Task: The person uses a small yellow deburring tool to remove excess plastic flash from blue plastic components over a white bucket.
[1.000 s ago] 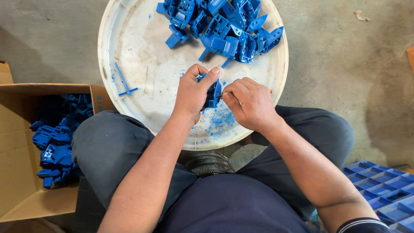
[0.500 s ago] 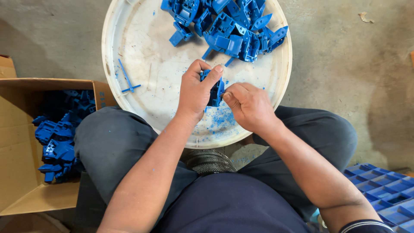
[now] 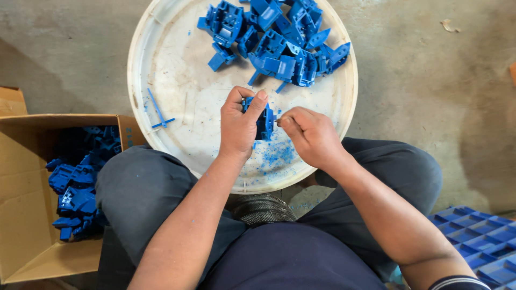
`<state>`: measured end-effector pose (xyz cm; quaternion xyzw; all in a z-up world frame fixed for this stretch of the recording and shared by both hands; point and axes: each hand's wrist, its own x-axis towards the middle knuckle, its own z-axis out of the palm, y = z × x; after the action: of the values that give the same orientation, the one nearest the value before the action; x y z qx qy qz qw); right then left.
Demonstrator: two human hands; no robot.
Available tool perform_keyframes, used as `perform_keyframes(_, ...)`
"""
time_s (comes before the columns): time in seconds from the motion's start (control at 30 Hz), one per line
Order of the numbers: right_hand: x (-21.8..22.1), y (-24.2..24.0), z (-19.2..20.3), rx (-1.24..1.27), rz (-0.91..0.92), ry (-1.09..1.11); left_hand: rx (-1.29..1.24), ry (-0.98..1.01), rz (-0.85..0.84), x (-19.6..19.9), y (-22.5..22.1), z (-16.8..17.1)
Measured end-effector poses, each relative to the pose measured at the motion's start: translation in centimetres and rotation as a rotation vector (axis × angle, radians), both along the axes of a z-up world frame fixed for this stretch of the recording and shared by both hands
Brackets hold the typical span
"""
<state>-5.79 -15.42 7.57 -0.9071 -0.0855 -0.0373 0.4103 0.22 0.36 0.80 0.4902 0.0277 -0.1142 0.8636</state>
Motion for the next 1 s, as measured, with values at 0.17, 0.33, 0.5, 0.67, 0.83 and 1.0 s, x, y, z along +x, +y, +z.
perform_keyframes(0.17,0.3,0.5,1.1,-0.193,0.015,-0.143,0.024,0.049,-0.097,0.2,0.1,0.3)
perform_keyframes(0.33,0.3,0.6,0.9,-0.309,0.022,-0.181,0.077,0.155,-0.153,0.2,0.2,0.3)
perform_keyframes(0.5,-0.2,0.5,-1.2,-0.105,-0.008,0.005,0.058,0.01,-0.065,0.0,0.1,0.0)
perform_keyframes(0.67,-0.5,-0.2,-3.4,0.456,-0.02,0.6,0.018,-0.018,-0.021,-0.3,0.1,0.3)
perform_keyframes(0.83,-0.7,-0.3,-1.8,0.503,0.033,0.525,0.028,-0.004,0.024,0.0,0.1,0.5)
perform_keyframes(1.0,-1.0,0.6,-0.7,0.013,0.043,-0.003,-0.054,0.031,0.043,0.2,-0.2,-1.6)
